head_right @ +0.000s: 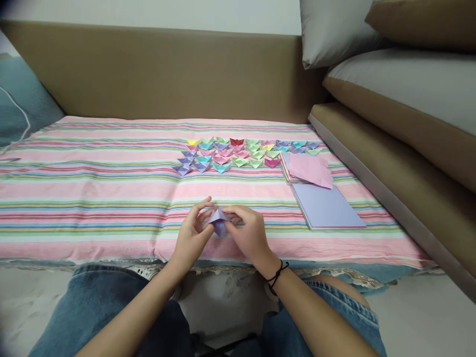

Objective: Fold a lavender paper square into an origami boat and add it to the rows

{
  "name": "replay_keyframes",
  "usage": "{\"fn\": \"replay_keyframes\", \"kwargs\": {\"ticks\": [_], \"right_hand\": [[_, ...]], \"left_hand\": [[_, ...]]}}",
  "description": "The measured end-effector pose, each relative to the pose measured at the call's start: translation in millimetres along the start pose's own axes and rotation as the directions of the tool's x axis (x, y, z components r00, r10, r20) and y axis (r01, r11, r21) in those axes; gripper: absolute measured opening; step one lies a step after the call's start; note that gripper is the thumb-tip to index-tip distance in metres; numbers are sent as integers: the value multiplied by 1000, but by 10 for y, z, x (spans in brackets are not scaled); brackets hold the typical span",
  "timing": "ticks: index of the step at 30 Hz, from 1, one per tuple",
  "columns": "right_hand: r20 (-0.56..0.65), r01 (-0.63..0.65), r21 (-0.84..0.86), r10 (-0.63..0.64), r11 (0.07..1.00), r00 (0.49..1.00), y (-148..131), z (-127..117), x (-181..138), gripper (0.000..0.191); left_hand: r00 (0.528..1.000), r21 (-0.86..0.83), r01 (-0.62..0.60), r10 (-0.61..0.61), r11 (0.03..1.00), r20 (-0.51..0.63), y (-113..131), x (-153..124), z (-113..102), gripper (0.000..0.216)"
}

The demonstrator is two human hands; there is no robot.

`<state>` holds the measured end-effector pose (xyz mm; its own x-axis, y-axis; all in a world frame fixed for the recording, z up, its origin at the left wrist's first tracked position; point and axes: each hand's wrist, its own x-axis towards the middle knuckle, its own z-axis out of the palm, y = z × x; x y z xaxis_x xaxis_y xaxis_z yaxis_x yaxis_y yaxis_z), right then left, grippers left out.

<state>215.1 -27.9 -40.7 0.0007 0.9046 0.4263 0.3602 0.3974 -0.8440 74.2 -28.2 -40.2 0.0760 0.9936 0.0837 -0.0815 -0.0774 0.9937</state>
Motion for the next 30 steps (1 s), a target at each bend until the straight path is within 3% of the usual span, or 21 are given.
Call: {"fn": "replay_keyframes", "kwargs": {"ticks": [4,8,16,23,27,30], "right_hand": [[12,123,-45,-123,991,992,-19,24,-20,30],[-36,193,-61,-196,979,980,-47,12,-20,32],[-81,245,-82,-252,966,964,-63,-17,-10,33],[-44,243,-60,-246,968,968,-46,-17,-19,36],[-70,243,-28,-244,970,967,-36,-39,-6,36],[-55,249,-1,-249,968,967,-34,-52,-5,36]], "left_hand": [[995,-111,-83,89,990,54,28,-16,37,37],[994,-145,-98,103,985,27,53,-21,49,34],[999,-177,35,-41,984,-28,74,13,-7,29],[997,-238,10,7,971,72,148,-18,-8,42],[978,-371,114,-39,922,205,131,-6,-42,44],[980,-420,179,-124,890,156,124,13,-66,40]]}}
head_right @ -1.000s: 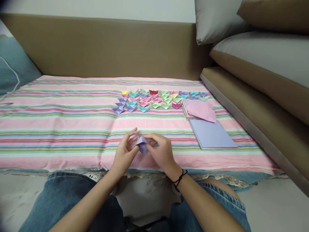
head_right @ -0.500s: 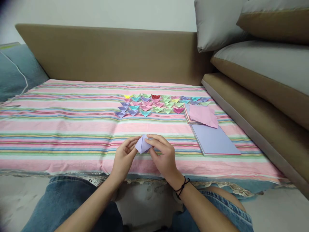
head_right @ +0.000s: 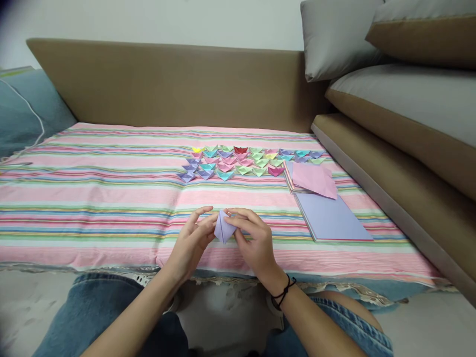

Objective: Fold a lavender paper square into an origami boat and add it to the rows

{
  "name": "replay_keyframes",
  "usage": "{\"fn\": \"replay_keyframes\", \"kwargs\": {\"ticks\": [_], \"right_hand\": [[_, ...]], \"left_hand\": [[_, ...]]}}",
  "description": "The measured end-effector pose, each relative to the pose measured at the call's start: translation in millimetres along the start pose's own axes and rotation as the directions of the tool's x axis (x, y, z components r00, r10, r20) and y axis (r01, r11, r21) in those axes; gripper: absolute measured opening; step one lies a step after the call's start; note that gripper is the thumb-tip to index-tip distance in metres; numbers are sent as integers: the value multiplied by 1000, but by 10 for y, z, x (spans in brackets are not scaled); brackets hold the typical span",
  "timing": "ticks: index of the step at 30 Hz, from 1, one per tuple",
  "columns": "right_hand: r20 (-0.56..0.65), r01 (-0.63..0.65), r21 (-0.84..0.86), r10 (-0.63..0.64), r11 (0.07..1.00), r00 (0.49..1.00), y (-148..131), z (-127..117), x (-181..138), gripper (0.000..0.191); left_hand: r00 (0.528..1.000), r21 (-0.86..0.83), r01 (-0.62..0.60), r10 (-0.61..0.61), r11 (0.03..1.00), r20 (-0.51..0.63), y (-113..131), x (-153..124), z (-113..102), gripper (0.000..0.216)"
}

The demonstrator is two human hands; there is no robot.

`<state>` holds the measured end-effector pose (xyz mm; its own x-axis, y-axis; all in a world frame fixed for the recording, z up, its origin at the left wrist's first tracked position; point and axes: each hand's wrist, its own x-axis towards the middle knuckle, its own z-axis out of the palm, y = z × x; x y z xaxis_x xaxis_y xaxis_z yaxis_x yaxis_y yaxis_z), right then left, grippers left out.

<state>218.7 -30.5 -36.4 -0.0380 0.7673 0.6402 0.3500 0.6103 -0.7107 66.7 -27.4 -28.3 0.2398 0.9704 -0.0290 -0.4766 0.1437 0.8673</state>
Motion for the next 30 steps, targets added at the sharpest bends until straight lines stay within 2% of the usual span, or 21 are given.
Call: {"fn": "replay_keyframes", "kwargs": {"ticks": [3,12,14,16,18,19,22,24,30], "right_hand": [[48,1,20,-2,1000,999,-2,-3,-12,35],[151,-15,85,2,996,989,38,-36,-14,35],[190,-50,120,27,991,981,32,-45,-1,32],[224,-147,197,102,969,969,17,-39,3,29],[259,-326,311,250,893,933,3,-12,-8,26],[282,-423,364,335,830,899,1,7,-18,27],[343,-614,451,510,647,789,15,66,-51,44],[340,-652,468,559,597,756,36,82,-60,47],[295,-675,471,619,568,728,75,39,-27,47]], "left_hand": [[994,65,38,-32,997,-100,22,11,-19,41],[977,173,118,-83,978,-195,80,22,-70,28],[972,170,125,-87,977,-217,76,24,-73,26],[969,155,115,-76,981,-235,66,27,-72,25],[966,139,93,-55,986,-253,54,31,-70,25],[964,136,82,-44,987,-262,48,33,-68,25],[964,165,58,-13,985,-266,36,33,-61,23],[970,189,52,-5,981,-243,37,32,-59,22],[988,162,57,-32,985,-154,76,49,-80,22]]}}
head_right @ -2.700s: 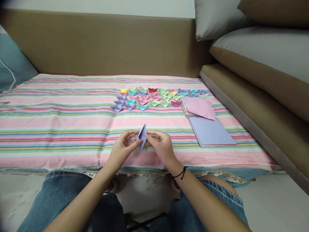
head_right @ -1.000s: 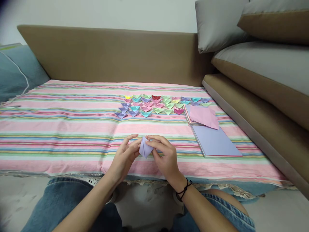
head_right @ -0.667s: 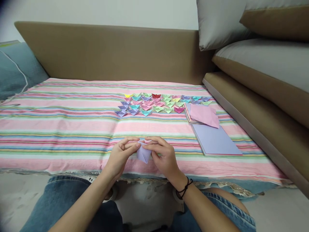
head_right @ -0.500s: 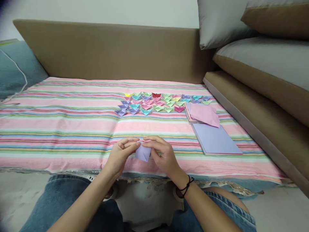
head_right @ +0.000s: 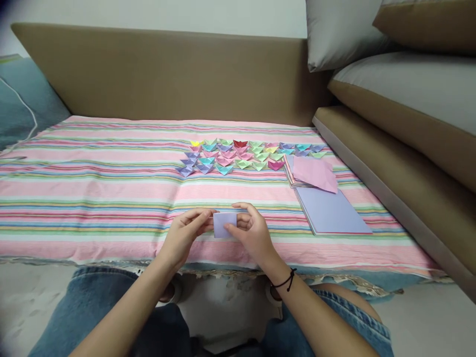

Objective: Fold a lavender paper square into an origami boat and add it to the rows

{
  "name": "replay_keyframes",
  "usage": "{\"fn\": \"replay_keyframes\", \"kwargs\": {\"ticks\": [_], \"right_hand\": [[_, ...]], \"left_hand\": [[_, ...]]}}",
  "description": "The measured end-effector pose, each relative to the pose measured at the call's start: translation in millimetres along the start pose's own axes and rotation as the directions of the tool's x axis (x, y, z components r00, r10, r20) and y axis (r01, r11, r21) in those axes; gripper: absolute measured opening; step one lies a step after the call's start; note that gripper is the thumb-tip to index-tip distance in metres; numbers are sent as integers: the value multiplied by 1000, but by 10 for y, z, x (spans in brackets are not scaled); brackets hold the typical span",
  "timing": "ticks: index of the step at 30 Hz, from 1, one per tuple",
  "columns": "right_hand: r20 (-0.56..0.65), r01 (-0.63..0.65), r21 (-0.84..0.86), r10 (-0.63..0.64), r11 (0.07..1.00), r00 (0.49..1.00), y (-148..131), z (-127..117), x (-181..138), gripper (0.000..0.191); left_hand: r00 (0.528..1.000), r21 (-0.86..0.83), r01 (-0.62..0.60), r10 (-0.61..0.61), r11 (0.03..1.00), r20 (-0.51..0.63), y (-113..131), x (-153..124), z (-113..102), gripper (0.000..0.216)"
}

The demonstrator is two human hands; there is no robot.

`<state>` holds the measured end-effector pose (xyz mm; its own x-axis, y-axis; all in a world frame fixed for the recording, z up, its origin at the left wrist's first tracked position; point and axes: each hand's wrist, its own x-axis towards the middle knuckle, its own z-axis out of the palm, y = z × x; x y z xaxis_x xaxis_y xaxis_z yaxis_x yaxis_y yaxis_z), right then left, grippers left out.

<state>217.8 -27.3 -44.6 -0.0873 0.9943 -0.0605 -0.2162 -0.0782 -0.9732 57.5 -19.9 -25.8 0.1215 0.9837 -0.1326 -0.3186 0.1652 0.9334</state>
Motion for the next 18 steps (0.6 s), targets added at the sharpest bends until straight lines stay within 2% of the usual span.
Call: {"fn": "replay_keyframes", "kwargs": {"ticks": [6,12,18], "right_hand": [[-24,23,-60,-25,998,999,15,-10,0,47],[-24,55,-109,-58,993,998,24,4,-5,46],[-51,-12,6,12,1000,999,-25,21,5,48]], "left_hand": [[999,50,25,-23,998,-49,7,14,-40,30],[998,141,-34,42,990,-56,-5,20,-53,33],[997,34,37,-35,999,-70,-10,31,-65,33]]}}
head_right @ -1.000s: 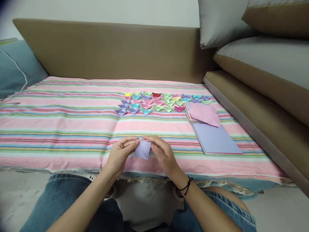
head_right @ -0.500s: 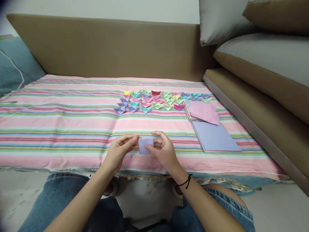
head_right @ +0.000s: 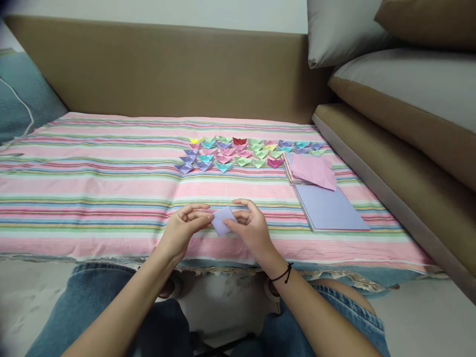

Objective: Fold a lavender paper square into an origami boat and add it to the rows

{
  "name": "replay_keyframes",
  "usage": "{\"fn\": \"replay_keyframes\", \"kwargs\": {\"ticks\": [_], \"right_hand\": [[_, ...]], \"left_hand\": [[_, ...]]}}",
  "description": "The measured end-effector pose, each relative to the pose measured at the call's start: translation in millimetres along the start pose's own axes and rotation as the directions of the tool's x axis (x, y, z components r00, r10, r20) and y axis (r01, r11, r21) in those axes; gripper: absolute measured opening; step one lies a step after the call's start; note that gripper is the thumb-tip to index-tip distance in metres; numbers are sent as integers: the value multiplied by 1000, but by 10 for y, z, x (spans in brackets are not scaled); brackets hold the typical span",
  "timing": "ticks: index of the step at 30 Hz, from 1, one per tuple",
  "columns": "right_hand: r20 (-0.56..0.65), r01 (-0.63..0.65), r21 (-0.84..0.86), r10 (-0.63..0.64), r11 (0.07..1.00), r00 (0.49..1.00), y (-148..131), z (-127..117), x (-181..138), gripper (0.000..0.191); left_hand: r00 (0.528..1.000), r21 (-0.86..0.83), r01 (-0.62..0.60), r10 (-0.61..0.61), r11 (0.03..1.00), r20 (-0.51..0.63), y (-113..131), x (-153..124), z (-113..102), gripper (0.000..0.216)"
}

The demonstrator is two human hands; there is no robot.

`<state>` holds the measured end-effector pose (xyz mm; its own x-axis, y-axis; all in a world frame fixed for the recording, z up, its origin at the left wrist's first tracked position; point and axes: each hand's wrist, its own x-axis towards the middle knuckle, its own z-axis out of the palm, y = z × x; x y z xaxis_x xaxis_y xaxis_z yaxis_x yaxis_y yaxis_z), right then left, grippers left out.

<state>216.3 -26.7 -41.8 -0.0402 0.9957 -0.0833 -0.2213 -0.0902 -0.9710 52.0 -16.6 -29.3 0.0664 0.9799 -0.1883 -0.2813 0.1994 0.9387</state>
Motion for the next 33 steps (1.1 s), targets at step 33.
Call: {"fn": "replay_keyframes", "kwargs": {"ticks": [33], "right_hand": [[-61,-27,22,28,999,998,-19,-49,8,39]], "left_hand": [[997,36,-76,76,996,-1,-55,-49,66,29]]}}
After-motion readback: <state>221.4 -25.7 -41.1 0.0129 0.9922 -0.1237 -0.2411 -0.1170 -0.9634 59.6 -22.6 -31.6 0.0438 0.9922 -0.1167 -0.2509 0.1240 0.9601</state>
